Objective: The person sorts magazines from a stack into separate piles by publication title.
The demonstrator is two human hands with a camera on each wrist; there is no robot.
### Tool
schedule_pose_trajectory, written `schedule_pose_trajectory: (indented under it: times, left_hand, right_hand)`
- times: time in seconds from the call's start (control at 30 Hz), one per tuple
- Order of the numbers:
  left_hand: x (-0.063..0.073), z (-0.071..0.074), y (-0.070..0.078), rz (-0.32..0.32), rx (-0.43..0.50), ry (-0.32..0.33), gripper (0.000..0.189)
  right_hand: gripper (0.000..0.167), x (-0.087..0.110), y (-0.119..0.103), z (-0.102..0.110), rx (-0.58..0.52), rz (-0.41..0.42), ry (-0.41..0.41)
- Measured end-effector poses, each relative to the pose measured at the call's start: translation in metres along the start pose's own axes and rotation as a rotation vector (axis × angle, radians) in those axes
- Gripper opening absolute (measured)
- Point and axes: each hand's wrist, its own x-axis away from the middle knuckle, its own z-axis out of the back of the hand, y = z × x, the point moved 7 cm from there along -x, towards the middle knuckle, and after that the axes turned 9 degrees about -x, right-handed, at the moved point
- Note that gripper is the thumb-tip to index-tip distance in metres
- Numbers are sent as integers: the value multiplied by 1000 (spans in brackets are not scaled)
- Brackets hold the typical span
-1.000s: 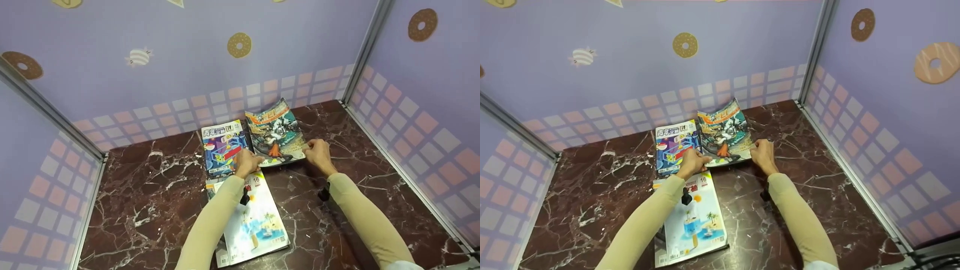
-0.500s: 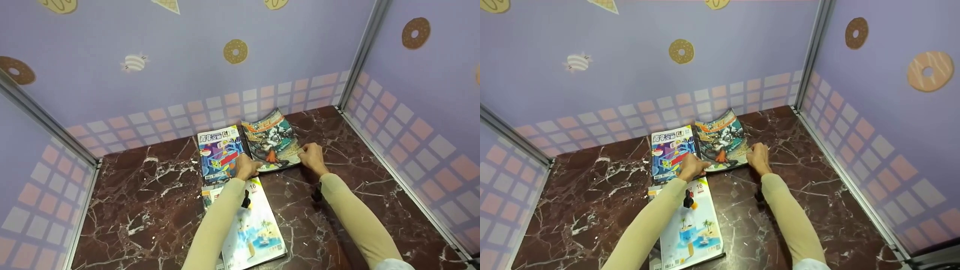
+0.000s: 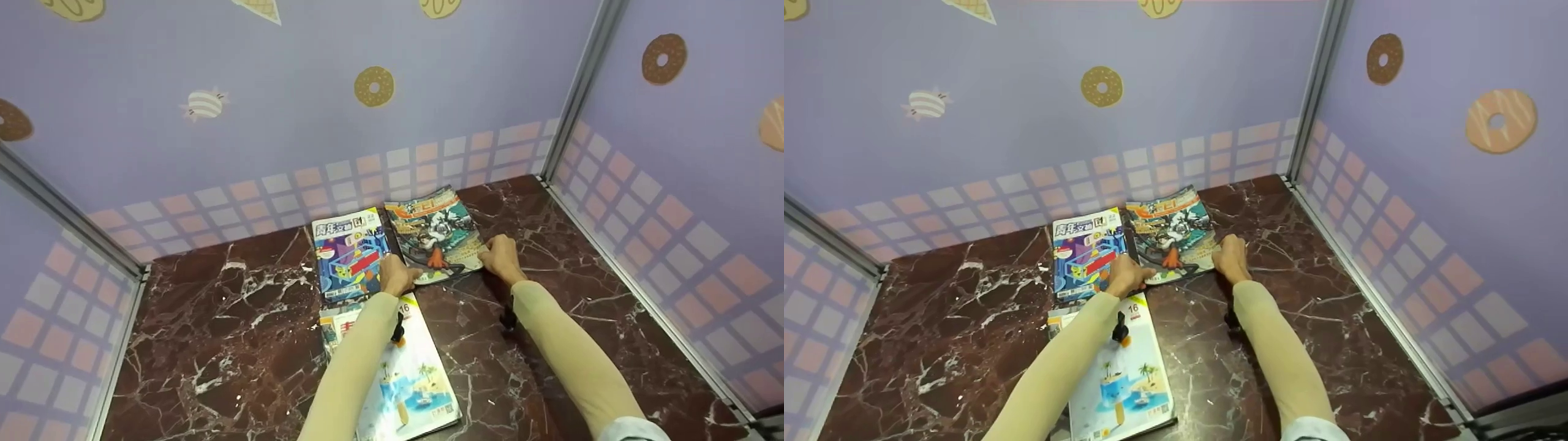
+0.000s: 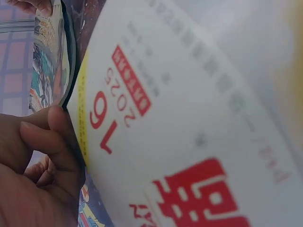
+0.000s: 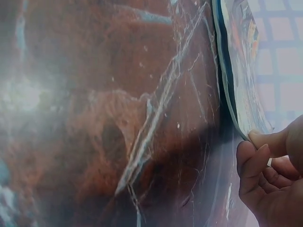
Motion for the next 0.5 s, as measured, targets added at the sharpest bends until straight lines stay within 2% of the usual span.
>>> schedule_pose_trajectory:
  times: [0.13,0.23,0.3,0.5]
  left_hand:
    - [13,8,6,-28,-10,20,29]
    - [13,9,6,-52,-36,69,31]
    - [10,8,5,-62,-51,96,32]
    - [-2,-1,0,-89,-80,109,36]
  right_hand:
    - [28,-5,15,-6,28,-38,-19]
    - [33,-5,19,-7,28,-59,-36]
    - [37,-4,19,-7,31,-60,-43]
    - [48,0,16,-6,55,-71,-34]
